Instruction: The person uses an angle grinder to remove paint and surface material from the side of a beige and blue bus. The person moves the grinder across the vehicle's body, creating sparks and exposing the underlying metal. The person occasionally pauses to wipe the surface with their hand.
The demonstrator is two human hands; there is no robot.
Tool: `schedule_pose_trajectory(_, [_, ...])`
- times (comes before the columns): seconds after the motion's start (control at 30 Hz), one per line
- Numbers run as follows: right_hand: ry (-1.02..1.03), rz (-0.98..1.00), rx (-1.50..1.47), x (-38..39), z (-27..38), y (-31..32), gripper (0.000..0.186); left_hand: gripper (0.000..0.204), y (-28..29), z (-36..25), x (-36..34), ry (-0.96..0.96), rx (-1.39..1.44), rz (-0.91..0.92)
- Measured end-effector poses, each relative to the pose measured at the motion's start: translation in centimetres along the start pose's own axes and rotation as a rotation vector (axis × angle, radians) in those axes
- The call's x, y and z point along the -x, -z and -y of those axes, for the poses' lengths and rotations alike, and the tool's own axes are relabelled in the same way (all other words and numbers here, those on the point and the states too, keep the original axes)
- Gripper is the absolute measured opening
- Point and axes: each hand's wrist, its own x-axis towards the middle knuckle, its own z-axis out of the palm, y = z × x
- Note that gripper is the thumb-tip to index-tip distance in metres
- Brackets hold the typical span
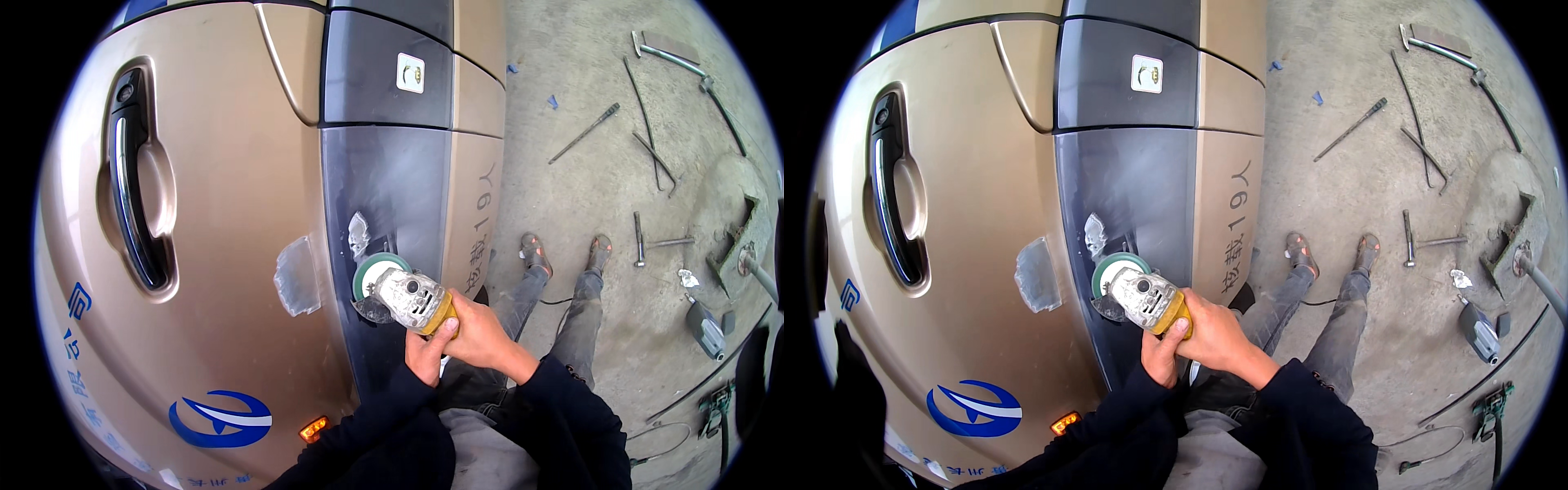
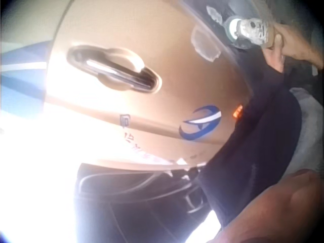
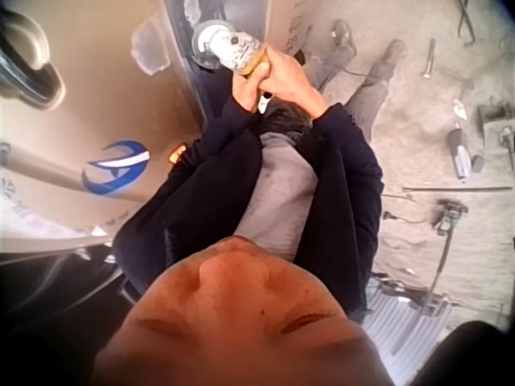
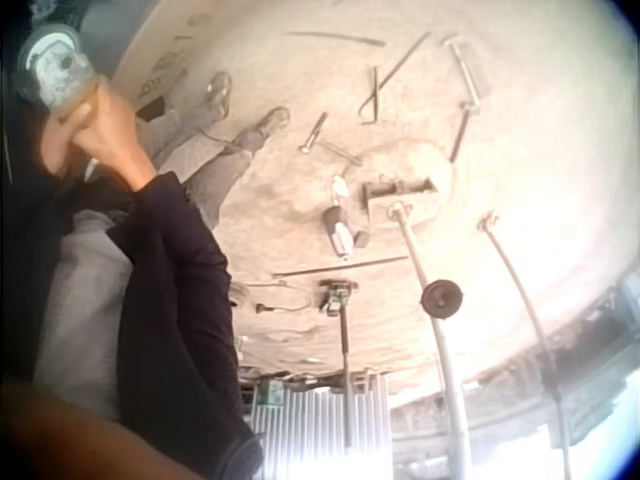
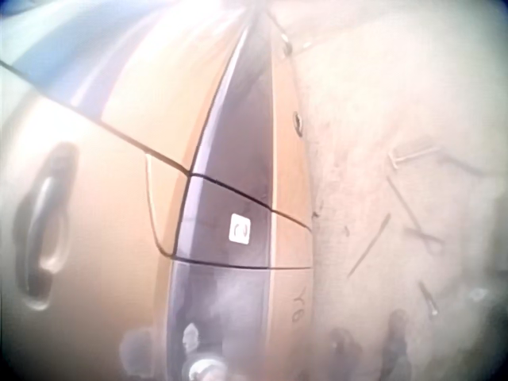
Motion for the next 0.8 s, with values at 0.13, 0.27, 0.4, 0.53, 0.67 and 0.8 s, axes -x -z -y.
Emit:
schedule_pose_trajectory(0.13, [-0.012,-0.032,0.003,-0.7,-0.1,-0.3,0.058,0.044,0.3,-0.7,-1.0,-0.035,-0.046,0.069])
schedule_pose_trajectory(0.27, [0.001,0.004,0.002,0.3,-0.6,-1.1,0.059,0.046,1.1,0.4,0.4,0.001,-0.038,0.025])
schedule_pose_trajectory(0.4, [0.023,-0.021,-0.037,0.4,-0.7,-1.3,0.057,0.045,1.2,0.4,0.8,0.002,-0.056,0.018])
schedule_pose_trajectory(0.53, [0.025,-0.031,-0.060,0.1,-0.2,-0.9,0.052,0.042,1.1,0.1,0.4,0.003,-0.064,0.023])
schedule_pose_trajectory(0.67, [-0.011,-0.006,-0.062,0.5,-0.5,-1.0,0.051,0.043,0.7,-0.1,0.3,-0.017,-0.104,0.014])
schedule_pose_trajectory(0.8, [-0.016,-0.035,-0.085,-0.1,0.2,-0.8,0.053,0.042,1.0,-0.6,-0.5,-0.024,-0.090,0.057])
